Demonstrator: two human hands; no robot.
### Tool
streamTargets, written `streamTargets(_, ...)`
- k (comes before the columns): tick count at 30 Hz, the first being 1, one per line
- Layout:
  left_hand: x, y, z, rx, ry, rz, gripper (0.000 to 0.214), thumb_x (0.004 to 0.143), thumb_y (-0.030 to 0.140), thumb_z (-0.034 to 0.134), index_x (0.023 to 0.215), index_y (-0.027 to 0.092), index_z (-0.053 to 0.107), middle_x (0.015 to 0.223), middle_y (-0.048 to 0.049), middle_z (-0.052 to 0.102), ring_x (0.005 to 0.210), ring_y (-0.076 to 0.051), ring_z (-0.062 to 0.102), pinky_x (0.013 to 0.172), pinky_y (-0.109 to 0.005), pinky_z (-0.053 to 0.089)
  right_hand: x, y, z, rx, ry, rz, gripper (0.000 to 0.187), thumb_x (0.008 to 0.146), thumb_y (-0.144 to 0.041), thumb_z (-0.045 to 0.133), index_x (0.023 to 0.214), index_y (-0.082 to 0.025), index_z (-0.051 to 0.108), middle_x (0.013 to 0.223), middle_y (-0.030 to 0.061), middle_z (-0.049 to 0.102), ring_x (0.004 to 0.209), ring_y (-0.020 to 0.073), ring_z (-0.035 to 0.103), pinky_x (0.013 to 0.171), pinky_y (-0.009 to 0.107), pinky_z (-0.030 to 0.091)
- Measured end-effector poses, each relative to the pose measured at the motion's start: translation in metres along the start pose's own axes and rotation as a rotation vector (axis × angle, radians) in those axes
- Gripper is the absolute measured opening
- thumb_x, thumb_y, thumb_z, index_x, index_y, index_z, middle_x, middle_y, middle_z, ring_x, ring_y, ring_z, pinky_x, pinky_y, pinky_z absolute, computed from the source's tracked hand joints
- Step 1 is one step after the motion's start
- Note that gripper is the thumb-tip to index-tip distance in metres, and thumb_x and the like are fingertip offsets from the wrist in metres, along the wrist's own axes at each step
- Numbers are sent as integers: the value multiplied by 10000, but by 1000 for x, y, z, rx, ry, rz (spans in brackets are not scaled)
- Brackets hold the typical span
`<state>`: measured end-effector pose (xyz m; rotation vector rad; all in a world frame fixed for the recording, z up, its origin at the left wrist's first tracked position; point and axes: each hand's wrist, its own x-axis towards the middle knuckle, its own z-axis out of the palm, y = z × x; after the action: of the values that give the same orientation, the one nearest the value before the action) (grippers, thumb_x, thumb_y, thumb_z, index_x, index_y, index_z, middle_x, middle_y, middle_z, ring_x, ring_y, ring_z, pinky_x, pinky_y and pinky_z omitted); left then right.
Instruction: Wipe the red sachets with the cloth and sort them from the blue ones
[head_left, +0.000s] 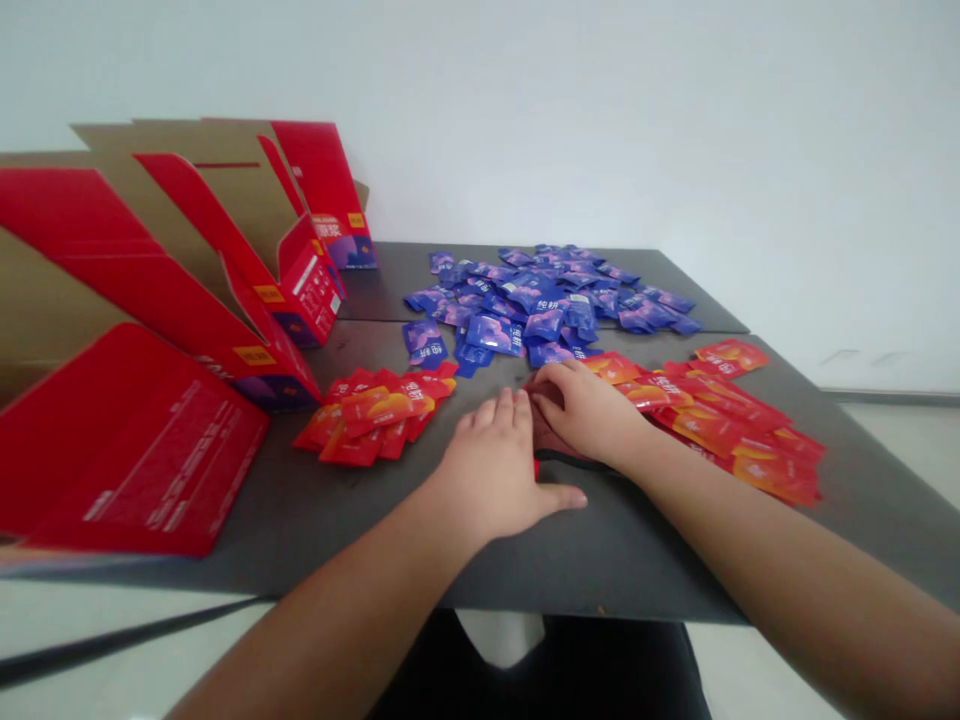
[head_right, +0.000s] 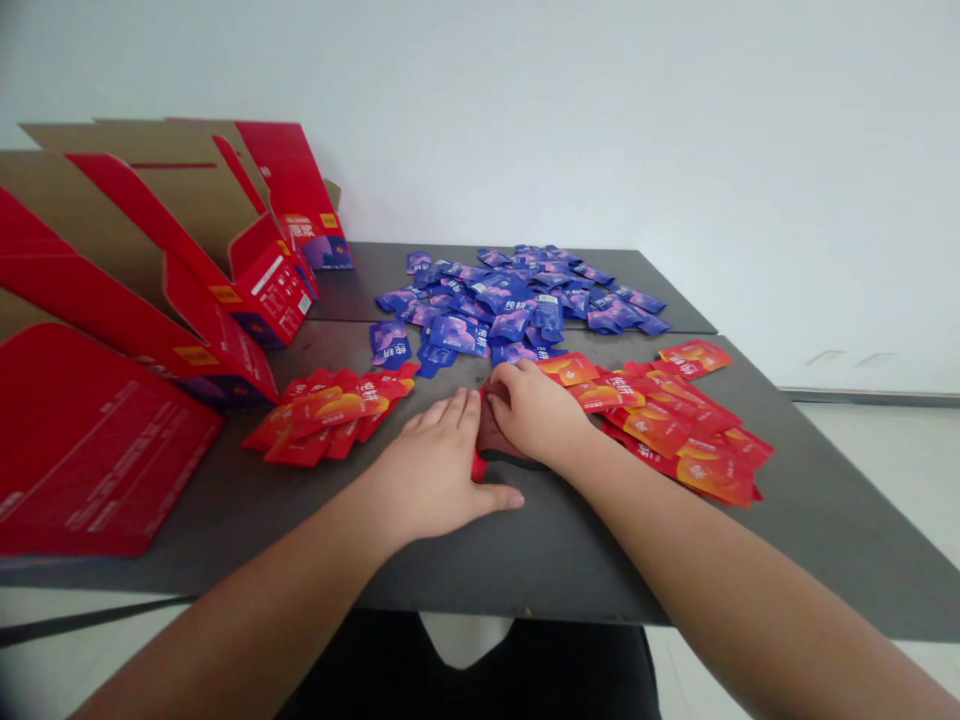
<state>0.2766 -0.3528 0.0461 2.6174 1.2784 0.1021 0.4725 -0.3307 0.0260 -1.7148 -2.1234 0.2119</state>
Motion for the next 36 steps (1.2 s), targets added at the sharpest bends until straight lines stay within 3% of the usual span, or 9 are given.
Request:
streamTargets(5,5,15,0,59,69,2,434,993,312,594,1369,95,599,1202,-170,728,1088,-331,719,912,-422,586,-4,9,-9,94,264,-15,84,951,-213,634,1025,-228,671,1088,77,730,1083,269,660,973,412,520)
streamTargets(9,10,-2,-9,47,44,-91,627,979,150,488,1597,111,388,1106,-148,765,909,-310,773,770,-409,606,-11,8,-29,108,476,17,130,948,-280,662,1074,-247,666,1130,76,724,1078,284,664,970,435,518)
streamTargets(12,15,-15,-8,-90,174,-83,626,962,131,485,1584,124,412,1308,-178,719,1155,-319,729,971,-444,586,-19,-2,-41,114,526,-10,201,971,-324,646,1157,-247,640,1187,92,702,1100,297,658,989,454,510)
streamTargets(15,22,-24,-4,-305,264,-67,535,961,138,485,1496,143,513,1487,-153,628,1362,-286,613,1142,-415,499,-27,-16,-43,141,387,-144,231,991,-306,627,1209,-239,594,1227,105,677,1135,295,642,1003,449,507)
streamTargets(18,25,-29,1,-465,172,-14,417,963,154,479,1355,208,612,1344,-87,718,1239,-246,679,1063,-384,548,-32,-29,-35,162,138,-300,130,1020,-254,577,1149,-238,587,1192,103,665,1131,274,624,1007,428,508)
streamTargets(21,21,-32,1,-342,88,44,420,938,164,488,1331,198,630,1369,-106,703,1282,-264,656,1122,-409,501,-36,-32,-25,116,-46,-315,128,1043,-236,530,1141,-225,611,1196,106,653,1135,273,610,1045,457,497)
streamTargets(24,14,-39,-3,-197,-19,77,800,930,283,562,1658,117,274,1710,-194,364,1583,-337,361,1276,-485,322,-40,-31,-24,39,-120,-267,253,1061,-375,538,1246,-234,636,1338,132,604,1229,323,580,1099,556,466)
streamTargets(27,12,-47,-6,-210,-250,180,1314,815,552,749,1698,125,-126,1795,-196,22,1659,-371,108,1326,-514,192,-46,-35,-27,26,-99,-214,443,1021,-480,600,1390,-235,589,1479,172,502,1325,378,525,1118,614,452)
streamTargets(36,21,-59,-1,-245,-257,178,1461,732,705,808,1701,215,-169,1771,-149,232,1613,-385,287,1325,-522,183,-43,-52,-20,132,-236,-337,127,943,-205,674,1046,-249,734,1106,66,708,1067,266,631,980,455,510)
